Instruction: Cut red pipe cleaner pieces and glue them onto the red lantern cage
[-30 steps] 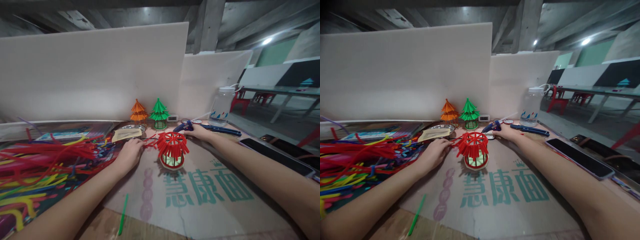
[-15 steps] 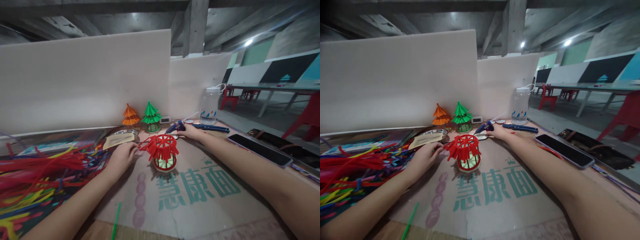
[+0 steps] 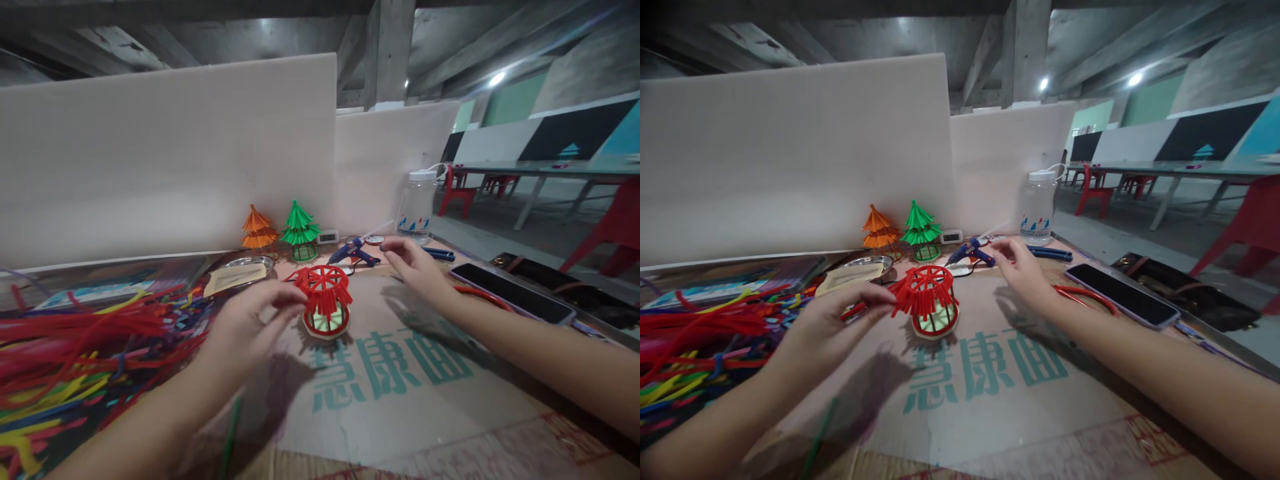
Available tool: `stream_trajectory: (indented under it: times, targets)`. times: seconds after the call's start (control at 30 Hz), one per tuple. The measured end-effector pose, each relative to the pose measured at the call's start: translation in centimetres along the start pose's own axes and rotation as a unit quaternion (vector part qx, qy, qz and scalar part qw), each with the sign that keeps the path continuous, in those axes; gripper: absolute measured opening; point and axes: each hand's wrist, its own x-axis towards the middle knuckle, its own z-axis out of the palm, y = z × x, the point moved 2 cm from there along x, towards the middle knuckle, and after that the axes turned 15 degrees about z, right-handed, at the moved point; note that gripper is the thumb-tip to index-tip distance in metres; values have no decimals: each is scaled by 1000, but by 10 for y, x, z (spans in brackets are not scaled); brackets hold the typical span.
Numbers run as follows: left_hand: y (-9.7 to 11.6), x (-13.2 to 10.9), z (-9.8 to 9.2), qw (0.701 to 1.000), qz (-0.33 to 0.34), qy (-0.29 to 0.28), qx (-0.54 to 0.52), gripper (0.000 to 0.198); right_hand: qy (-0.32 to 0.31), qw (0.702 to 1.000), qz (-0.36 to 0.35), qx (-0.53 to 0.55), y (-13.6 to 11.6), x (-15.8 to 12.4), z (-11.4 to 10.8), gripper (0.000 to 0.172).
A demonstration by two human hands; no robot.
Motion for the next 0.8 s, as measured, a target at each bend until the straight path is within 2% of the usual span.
stream_trajectory:
  times: [0.03, 0.1, 0.17, 0.2, 0.27, 0.37, 0.47, 0.63, 0.8]
  targets:
    - [9, -5, 8, 999, 20, -25, -13, 10, -26, 999, -40, 0, -13, -18, -6, 19]
    - [20, -14, 25, 995, 41, -84, -38, 14, -124, 983, -132, -40, -38, -54, -10, 19]
    - [23, -22, 38, 991, 59, -109, -46, 18, -219, 952, -202, -64, -56, -83, -6, 17]
    - [23, -25, 43, 990, 69, -113, -49, 19, -236, 945, -213, -76, -60, -93, -2, 16]
    - [19, -28, 49, 990, 81, -105, -53, 17, -246, 940, -227, -68, -61, -104, 9, 16]
    - [11, -31, 54, 990, 78, -98, -57, 13, -254, 944, -209, -40, -50, -104, 25, 18]
    - [7, -34, 58, 990, 68, -107, -63, 13, -269, 941, -191, -76, -39, -101, 33, 23]
    - [9, -36, 61, 990, 63, -109, -71, 16, -290, 927, -207, -119, -38, -106, 34, 29]
    - [1, -33, 59, 984, -8, -176, 4, 19, -265, 934, -220, -97, -41, -108, 29, 26]
